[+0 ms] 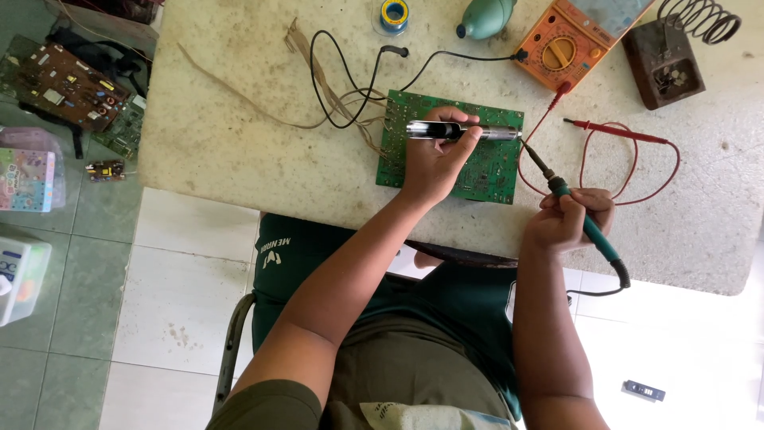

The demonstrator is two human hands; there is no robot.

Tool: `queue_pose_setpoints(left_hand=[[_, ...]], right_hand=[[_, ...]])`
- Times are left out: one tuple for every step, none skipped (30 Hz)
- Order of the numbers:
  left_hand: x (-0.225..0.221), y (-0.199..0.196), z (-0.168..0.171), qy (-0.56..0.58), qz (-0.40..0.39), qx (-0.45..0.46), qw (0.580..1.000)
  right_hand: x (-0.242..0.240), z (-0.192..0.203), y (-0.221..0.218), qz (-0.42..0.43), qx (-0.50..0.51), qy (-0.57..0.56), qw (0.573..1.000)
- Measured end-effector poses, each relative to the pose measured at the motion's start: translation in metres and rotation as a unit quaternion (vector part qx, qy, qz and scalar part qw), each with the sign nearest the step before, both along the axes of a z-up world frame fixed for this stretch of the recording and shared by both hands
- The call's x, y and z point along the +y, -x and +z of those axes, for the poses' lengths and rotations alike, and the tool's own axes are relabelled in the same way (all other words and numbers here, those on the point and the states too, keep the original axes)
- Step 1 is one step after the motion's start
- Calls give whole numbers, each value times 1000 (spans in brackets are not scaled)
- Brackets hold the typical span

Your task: Using a soldering iron and a manual desoldering pump to remove solder from components on a printed circuit board.

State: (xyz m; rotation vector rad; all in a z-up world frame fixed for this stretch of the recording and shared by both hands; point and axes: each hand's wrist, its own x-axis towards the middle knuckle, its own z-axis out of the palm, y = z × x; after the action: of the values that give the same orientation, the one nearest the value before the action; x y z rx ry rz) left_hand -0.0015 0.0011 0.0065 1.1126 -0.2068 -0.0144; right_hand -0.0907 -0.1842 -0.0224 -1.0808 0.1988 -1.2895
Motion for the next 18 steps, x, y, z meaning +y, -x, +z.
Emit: queue_pose_setpoints(left_hand=[[0,0,-1,0,0,0,1000],[-1,0,-1,1,1,2,1000],[-1,0,-2,2,3,4,1000],[-2,-1,-3,2,3,4,1000],[-3,-1,-5,4,3,2,1000],[-4,-1,-7,6,4,1,1000],[-4,0,-6,5,4,1,1000],[-3,0,-5,6,5,2,1000],[-3,0,-3,7,7,3,1000],[-2,0,-3,7,7,2,1000],[-2,0,-3,4,4,-1,1000],[-1,-1,-2,0,1,-3,1000],[-2,-1,-2,0,1,-4,1000],[-2,-1,-2,-2,5,-6,1000],[-3,-1,-2,-4,9,-9,1000],[-3,-1,-2,-4,8,-9,1000],[-3,-1,-3,-6,8,-7,1000],[-4,-1,-3,-7,9,-6,1000]], right_hand=[[-2,-3,0,0,0,0,1000],[-4,-5,0,1,-5,-1,1000],[-6,-8,0,3,-10,-2,1000],[-5,-6,-1,2,-10,-2,1000],[-4,-5,-1,-1,-4,4,1000],[-3,-4,-1,-5,3,10,1000],[-5,-6,0,-6,4,10,1000],[-7,-8,0,-3,0,6,1000],[-8,-10,0,0,-3,3,1000],[-7,-9,0,0,-4,3,1000],[-5,-7,-1,-1,-3,0,1000],[-4,-6,-1,-1,-1,-2,1000],[-5,-8,-1,-1,-2,-2,1000],[-6,-9,-1,-3,-5,-1,1000],[-7,-11,-2,-5,-8,0,1000],[-7,-11,-1,-5,-7,0,1000],[-7,-11,-1,-6,-9,-1,1000],[-7,-10,-2,-6,-12,-2,1000]])
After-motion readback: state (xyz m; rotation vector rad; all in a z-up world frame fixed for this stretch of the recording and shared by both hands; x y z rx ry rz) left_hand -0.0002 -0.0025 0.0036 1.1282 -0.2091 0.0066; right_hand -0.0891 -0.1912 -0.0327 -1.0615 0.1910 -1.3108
